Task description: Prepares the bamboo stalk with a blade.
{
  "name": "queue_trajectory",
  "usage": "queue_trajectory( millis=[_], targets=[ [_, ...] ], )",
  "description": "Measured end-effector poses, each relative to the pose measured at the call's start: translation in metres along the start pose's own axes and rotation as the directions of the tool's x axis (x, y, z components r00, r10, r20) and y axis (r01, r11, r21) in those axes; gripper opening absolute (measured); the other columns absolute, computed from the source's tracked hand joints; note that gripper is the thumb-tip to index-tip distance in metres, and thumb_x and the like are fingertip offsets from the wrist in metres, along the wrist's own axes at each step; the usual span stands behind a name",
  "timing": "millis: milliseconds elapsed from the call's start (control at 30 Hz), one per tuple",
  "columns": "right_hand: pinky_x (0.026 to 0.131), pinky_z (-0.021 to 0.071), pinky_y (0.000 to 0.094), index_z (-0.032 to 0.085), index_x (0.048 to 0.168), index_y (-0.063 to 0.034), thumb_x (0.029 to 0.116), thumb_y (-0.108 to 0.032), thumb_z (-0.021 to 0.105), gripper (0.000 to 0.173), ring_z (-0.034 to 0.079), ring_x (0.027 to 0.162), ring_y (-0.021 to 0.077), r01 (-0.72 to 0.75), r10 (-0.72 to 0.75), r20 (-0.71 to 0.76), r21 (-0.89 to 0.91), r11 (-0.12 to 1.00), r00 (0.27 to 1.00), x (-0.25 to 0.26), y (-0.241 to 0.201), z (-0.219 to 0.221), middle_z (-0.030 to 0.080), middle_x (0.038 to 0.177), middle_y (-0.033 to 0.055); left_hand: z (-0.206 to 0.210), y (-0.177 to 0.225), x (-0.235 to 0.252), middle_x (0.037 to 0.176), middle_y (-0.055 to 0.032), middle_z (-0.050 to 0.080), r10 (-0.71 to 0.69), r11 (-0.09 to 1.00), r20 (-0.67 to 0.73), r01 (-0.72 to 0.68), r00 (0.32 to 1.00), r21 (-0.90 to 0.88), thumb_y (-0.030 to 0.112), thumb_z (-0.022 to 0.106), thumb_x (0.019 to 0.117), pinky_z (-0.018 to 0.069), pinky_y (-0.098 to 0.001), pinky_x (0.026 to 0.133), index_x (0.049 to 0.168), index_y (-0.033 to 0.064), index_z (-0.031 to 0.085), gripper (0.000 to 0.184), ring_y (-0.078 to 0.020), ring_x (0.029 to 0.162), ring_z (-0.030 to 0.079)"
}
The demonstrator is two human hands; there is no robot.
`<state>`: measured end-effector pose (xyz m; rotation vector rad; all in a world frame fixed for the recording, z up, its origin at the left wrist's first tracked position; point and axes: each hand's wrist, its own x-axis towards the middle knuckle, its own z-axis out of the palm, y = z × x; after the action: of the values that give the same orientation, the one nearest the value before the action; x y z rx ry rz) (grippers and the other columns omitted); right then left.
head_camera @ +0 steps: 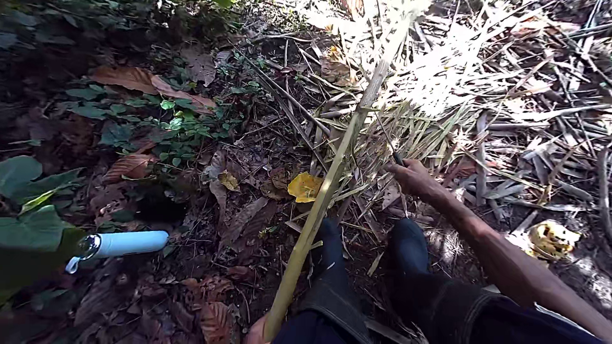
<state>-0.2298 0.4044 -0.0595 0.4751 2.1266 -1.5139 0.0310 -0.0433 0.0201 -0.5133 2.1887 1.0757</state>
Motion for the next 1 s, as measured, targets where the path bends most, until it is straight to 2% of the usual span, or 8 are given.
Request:
queue_trajectory(
  millis=[33, 100, 167, 267, 367, 600, 867, 1000],
  targets=[
    [0.043, 0.0441, 0.0317, 0.062, 0.104, -0.0110, 0.1008, -0.045, 0.059, 0.035, 0.045, 0.043, 0.0125, -0.042, 0.042, 0.000, 0.004, 0.999, 0.999, -0.004, 0.014, -0.002, 0.050, 0.060, 0.0022, 0.023, -0.064, 0.025, 0.075, -0.0145, 0.069, 0.388, 0.909, -0.238, -0.412, 0.891, -0.061, 0.015, 0.070, 0.0867, 0.0526, -0.0191, 0.063, 0.095, -0.0139, 0.069, 0.030, -0.0087, 0.066, 0.064],
    [0.047, 0.0460, 0.0367, 0.064, 0.108, -0.0084, 0.1007, -0.045, 0.061, 0.037, 0.048, 0.048, 0.0153, -0.060, 0.049, -0.085, -0.131, 0.990, 0.995, -0.024, 0.043, -0.012, 0.052, 0.065, 0.0048, -0.001, -0.062, 0.032, 0.091, -0.0127, 0.069, 0.099, 0.994, 0.015, -0.098, 0.995, -0.052, 0.015, 0.076, 0.0865, 0.0549, -0.0346, 0.079, 0.115, -0.0066, 0.066, 0.037, -0.0134, 0.080, 0.064],
    [0.057, 0.0500, 0.0484, 0.064, 0.108, -0.0032, 0.1014, -0.054, 0.054, 0.052, 0.056, 0.057, 0.0225, 0.034, -0.096, -0.178, -0.323, 0.946, 0.979, -0.050, 0.069, -0.018, 0.057, 0.071, 0.0097, 0.007, -0.088, 0.040, 0.078, -0.0085, 0.070, 0.295, 0.955, -0.160, -0.295, 0.942, 0.019, 0.027, 0.080, 0.0803, 0.0567, -0.0296, 0.059, 0.104, -0.0051, 0.070, 0.041, -0.0102, 0.066, 0.065],
    [0.053, 0.0482, 0.0423, 0.062, 0.104, -0.0004, 0.1042, -0.064, 0.032, 0.071, 0.056, 0.056, 0.0176, 0.254, -0.363, -0.166, -0.461, 0.851, 0.917, -0.075, 0.080, -0.010, 0.054, 0.066, 0.0060, -0.006, 0.009, 0.031, 0.096, -0.0138, 0.069, -0.207, 0.974, -0.039, 0.210, 0.977, 0.083, 0.014, 0.077, 0.0825, 0.0534, -0.0407, 0.085, 0.118, -0.0045, 0.067, 0.041, -0.0170, 0.086, 0.065],
    [0.050, 0.0466, 0.0409, 0.059, 0.093, -0.0017, 0.1049, -0.061, 0.036, 0.065, 0.056, 0.055, 0.0199, 0.445, -0.512, 0.042, -0.559, 0.700, 0.858, -0.077, 0.066, 0.008, 0.053, 0.062, 0.0066, 0.013, 0.003, 0.038, 0.086, -0.0036, 0.068, -0.118, 0.991, -0.112, 0.124, 0.987, 0.046, 0.022, 0.076, 0.0759, 0.0545, -0.0280, 0.074, 0.110, -0.0005, 0.069, 0.041, -0.0048, 0.075, 0.063],
    [0.047, 0.0532, 0.0481, 0.062, 0.095, -0.0016, 0.1020, -0.063, 0.043, 0.064, 0.066, 0.058, 0.0327, 0.665, -0.466, 0.488, -0.643, 0.379, 0.738, -0.089, 0.047, 0.077, 0.062, 0.075, 0.0147, 0.026, 0.016, 0.066, 0.086, -0.0035, 0.068, -0.060, 0.997, -0.105, 0.065, 0.993, 0.039, 0.024, 0.077, 0.0778, 0.0546, -0.0321, 0.075, 0.110, 0.0031, 0.070, 0.039, -0.0091, 0.076, 0.064],
    [0.041, 0.0493, 0.0464, 0.062, 0.091, -0.0026, 0.1001, -0.068, 0.038, 0.070, 0.063, 0.051, 0.0318, 0.607, -0.476, 0.433, -0.731, 0.312, 0.766, -0.101, 0.044, 0.071, 0.061, 0.069, 0.0135, 0.031, 0.022, 0.070, 0.084, -0.0025, 0.068, -0.045, 0.996, -0.127, 0.054, 0.991, 0.067, 0.025, 0.077, 0.0767, 0.0539, -0.0299, 0.073, 0.109, 0.0037, 0.070, 0.039, -0.0076, 0.074, 0.064],
    [0.040, 0.0484, 0.0436, 0.061, 0.089, -0.0045, 0.1016, -0.067, 0.036, 0.068, 0.062, 0.051, 0.0301, 0.698, -0.508, 0.536, -0.687, 0.202, 0.674, -0.104, 0.042, 0.068, 0.059, 0.069, 0.0116, 0.033, 0.024, 0.066, 0.088, -0.0064, 0.071, -0.009, 0.995, -0.136, 0.023, 0.991, 0.101, 0.026, 0.076, 0.0770, 0.0553, -0.0346, 0.078, 0.112, 0.0023, 0.071, 0.042, -0.0116, 0.080, 0.067]
  ],
)
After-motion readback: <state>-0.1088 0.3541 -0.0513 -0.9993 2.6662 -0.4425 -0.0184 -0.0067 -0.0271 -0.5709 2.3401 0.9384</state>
